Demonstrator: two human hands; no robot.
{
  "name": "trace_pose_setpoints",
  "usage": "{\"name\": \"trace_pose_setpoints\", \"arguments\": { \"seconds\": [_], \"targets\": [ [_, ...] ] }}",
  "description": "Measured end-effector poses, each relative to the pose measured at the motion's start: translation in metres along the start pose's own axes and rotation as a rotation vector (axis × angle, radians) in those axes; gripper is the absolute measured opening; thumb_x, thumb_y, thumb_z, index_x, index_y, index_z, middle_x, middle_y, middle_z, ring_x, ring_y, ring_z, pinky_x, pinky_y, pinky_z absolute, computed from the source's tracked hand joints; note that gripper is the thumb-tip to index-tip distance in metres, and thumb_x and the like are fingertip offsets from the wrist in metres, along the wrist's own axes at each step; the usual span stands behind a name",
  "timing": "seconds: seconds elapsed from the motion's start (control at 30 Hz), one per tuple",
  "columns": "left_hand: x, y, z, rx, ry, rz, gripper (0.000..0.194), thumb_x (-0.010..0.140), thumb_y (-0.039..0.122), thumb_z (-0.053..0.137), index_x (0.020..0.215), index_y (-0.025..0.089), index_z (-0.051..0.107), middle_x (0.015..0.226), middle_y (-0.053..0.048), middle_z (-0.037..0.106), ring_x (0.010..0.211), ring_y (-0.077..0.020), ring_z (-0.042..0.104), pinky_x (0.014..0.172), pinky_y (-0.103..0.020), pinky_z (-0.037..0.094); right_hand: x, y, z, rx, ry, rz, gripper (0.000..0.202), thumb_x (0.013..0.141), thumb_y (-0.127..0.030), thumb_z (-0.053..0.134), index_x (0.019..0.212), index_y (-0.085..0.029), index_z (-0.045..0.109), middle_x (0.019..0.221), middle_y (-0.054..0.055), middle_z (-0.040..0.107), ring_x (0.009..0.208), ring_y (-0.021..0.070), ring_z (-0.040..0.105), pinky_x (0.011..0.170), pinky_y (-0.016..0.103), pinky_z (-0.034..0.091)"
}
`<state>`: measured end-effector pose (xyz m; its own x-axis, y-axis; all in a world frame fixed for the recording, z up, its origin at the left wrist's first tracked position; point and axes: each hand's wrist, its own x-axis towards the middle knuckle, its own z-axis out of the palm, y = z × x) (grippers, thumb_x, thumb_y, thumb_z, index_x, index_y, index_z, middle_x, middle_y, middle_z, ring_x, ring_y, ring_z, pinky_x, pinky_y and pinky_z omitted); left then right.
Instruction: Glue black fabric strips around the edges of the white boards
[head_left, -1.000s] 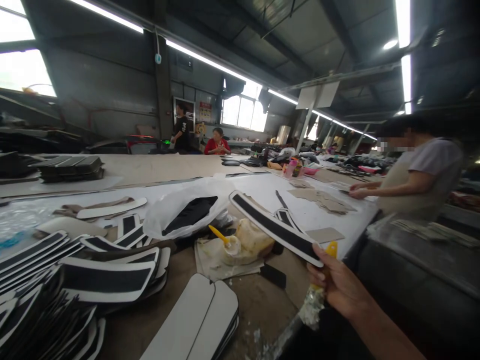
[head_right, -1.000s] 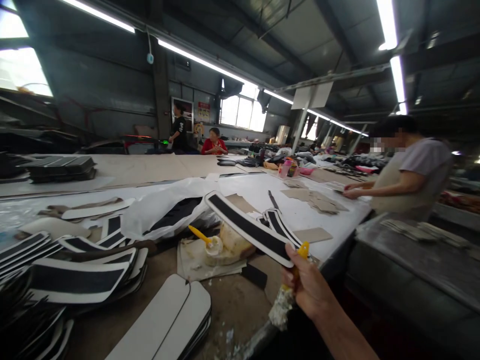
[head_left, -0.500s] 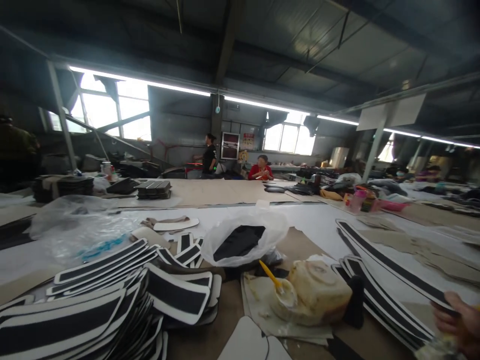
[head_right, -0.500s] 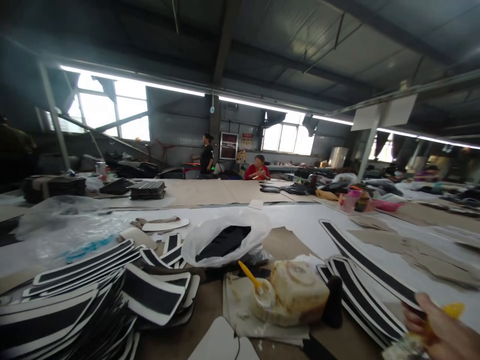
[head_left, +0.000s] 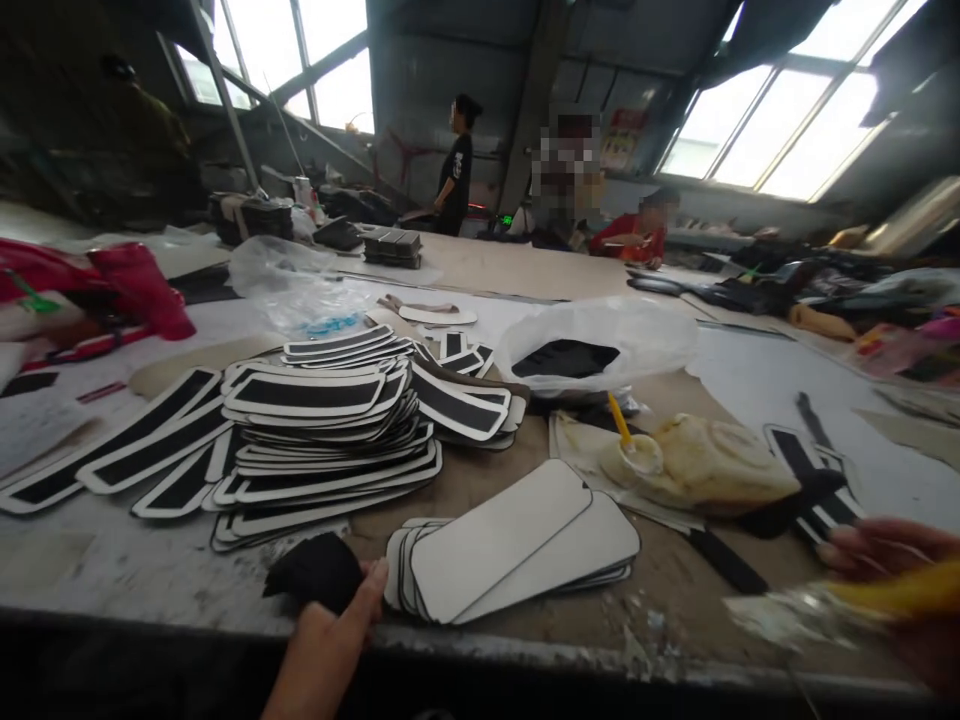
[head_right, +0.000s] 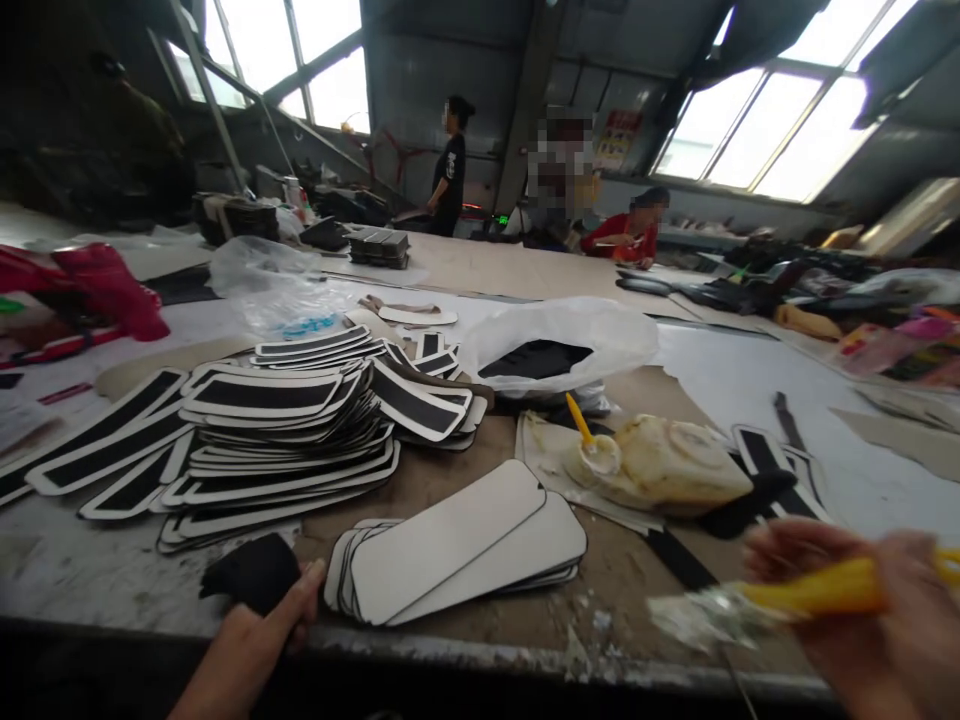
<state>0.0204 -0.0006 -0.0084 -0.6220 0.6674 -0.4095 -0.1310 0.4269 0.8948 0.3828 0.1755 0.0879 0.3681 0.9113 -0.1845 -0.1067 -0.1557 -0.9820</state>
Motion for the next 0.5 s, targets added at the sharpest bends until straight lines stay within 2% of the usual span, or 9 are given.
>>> {"name": "trace_pose_setpoints", "arguments": {
  "seconds": [0.07,0.13,0.23,0.3,0.37,0.43,0.5],
  "targets": [
    [-0.005,0.003,0.001,0.075,-0.046,-0.011,0.043,0.064,0.06,0.056,0.063,0.017,0.056,0.044,0.005,0.043,0.046,-0.0131,0.04,0.047,-0.025,0.032,-0.045,0.005,0.027,-0.073,-0.137,-0.048,0.051,0.063,-0.07,0.053,0.068,-0.021,0.064,0.072,0.01,0.061,0.06,0.0154,0.056,0.048,0.029,0.041],
    [-0.011,0.01,0.002,0.195,-0.08,-0.015,0.045,0.063,0.062,0.055,0.07,0.017,0.057,0.045,0.005,0.046,0.05,-0.0164,0.046,0.053,-0.027,0.036,-0.084,0.014,0.064,-0.123,-0.322,-0.095,0.054,0.065,-0.071,0.049,0.067,-0.019,0.061,0.062,0.004,0.055,0.046,0.0101,0.046,0.036,0.022,0.033],
    [-0.018,0.019,0.001,0.418,-0.132,-0.002,0.047,0.062,0.064,0.053,0.069,0.017,0.057,0.058,-0.002,0.056,0.065,-0.024,0.055,0.065,-0.032,0.04,-0.115,0.035,0.111,-0.105,-0.486,-0.171,0.052,0.072,-0.068,0.042,0.07,-0.018,0.056,0.064,0.001,0.053,0.049,0.0107,0.047,0.04,0.021,0.039],
    [-0.017,0.021,0.002,0.548,-0.132,-0.003,0.052,0.062,0.065,0.051,0.074,0.015,0.057,0.072,-0.009,0.061,0.077,-0.0299,0.057,0.072,-0.036,0.04,-0.112,0.045,0.126,-0.124,-0.491,-0.218,0.05,0.077,-0.065,0.04,0.071,-0.018,0.054,0.064,0.0,0.052,0.05,0.011,0.048,0.043,0.021,0.04],
    [-0.012,0.018,0.003,0.616,-0.129,-0.002,0.057,0.063,0.063,0.051,0.085,0.012,0.056,0.084,-0.016,0.063,0.088,-0.0345,0.056,0.078,-0.04,0.039,-0.094,0.048,0.129,-0.242,-0.437,-0.217,0.046,0.079,-0.061,0.039,0.071,-0.018,0.054,0.058,-0.002,0.048,0.044,0.0094,0.043,0.038,0.02,0.035],
    [-0.008,0.011,0.006,0.601,-0.156,0.036,0.057,0.066,0.059,0.049,0.095,0.01,0.055,0.092,-0.019,0.063,0.094,-0.036,0.055,0.082,-0.042,0.038,-0.068,0.045,0.128,-0.509,-0.423,-0.199,0.044,0.081,-0.055,0.038,0.062,-0.018,0.053,0.048,-0.004,0.043,0.038,0.0086,0.037,0.036,0.02,0.03],
    [-0.007,0.004,0.008,0.513,-0.17,0.104,0.053,0.069,0.051,0.049,0.102,0.011,0.055,0.096,-0.018,0.064,0.096,-0.034,0.056,0.083,-0.042,0.039,-0.044,0.04,0.127,-0.799,-0.483,-0.211,0.044,0.081,-0.045,0.043,0.047,-0.018,0.05,0.039,-0.004,0.042,0.036,0.0096,0.039,0.039,0.022,0.031]
  ]
}}
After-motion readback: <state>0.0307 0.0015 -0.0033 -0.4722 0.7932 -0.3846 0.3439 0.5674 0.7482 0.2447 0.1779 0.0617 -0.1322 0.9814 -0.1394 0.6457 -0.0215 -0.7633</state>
